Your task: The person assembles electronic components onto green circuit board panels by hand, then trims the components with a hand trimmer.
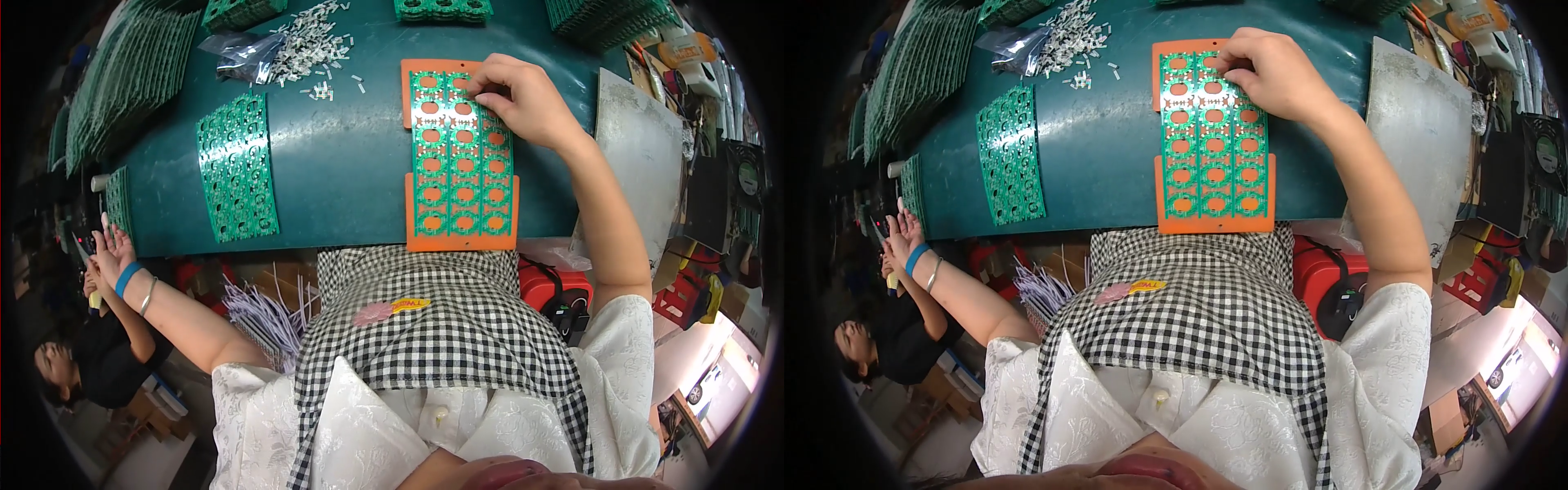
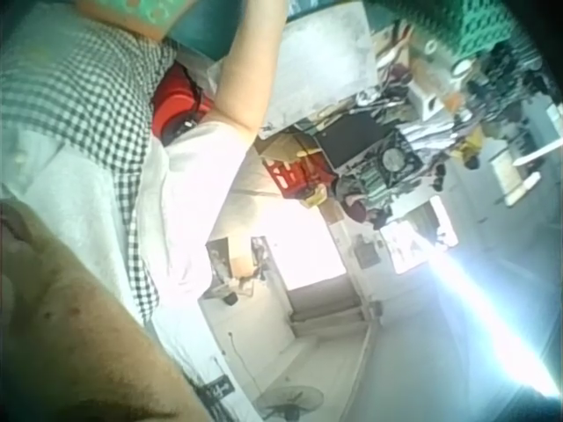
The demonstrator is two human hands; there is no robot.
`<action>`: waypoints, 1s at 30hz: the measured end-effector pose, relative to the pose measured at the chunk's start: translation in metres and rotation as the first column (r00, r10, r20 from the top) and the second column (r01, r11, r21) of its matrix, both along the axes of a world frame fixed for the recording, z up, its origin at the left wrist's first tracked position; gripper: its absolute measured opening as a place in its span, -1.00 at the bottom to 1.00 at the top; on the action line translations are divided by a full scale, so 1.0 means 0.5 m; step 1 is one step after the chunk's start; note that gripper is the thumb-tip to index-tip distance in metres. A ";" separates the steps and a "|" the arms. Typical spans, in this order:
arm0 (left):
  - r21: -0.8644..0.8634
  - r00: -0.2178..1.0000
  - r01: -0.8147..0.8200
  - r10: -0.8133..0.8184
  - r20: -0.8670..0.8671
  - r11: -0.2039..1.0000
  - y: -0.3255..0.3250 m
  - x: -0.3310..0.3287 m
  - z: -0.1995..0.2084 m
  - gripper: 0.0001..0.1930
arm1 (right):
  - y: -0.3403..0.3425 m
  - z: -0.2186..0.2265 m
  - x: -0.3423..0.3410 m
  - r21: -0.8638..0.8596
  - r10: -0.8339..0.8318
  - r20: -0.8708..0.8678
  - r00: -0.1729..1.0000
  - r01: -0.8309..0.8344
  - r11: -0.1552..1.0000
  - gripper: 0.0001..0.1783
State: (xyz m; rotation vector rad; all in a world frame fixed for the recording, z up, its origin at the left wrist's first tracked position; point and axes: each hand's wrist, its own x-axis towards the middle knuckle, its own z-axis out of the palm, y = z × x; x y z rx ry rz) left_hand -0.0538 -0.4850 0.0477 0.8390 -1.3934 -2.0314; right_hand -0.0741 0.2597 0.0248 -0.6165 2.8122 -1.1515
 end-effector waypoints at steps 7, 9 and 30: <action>0.136 0.999 0.029 -0.027 -0.018 0.990 0.035 -0.002 0.001 -0.60 | -0.007 0.014 -0.001 0.056 -0.034 0.000 0.999 0.034 0.998 -0.87; 0.156 0.972 0.230 -0.219 -0.084 0.961 0.044 0.011 0.007 -0.65 | -0.015 0.017 -0.001 0.054 -0.018 -0.021 1.000 0.019 0.998 -0.87; 0.236 0.866 0.218 -0.076 -0.495 0.947 0.164 -0.041 -0.031 -0.67 | -0.049 0.029 0.014 0.165 -0.081 0.004 0.997 0.079 0.983 -0.82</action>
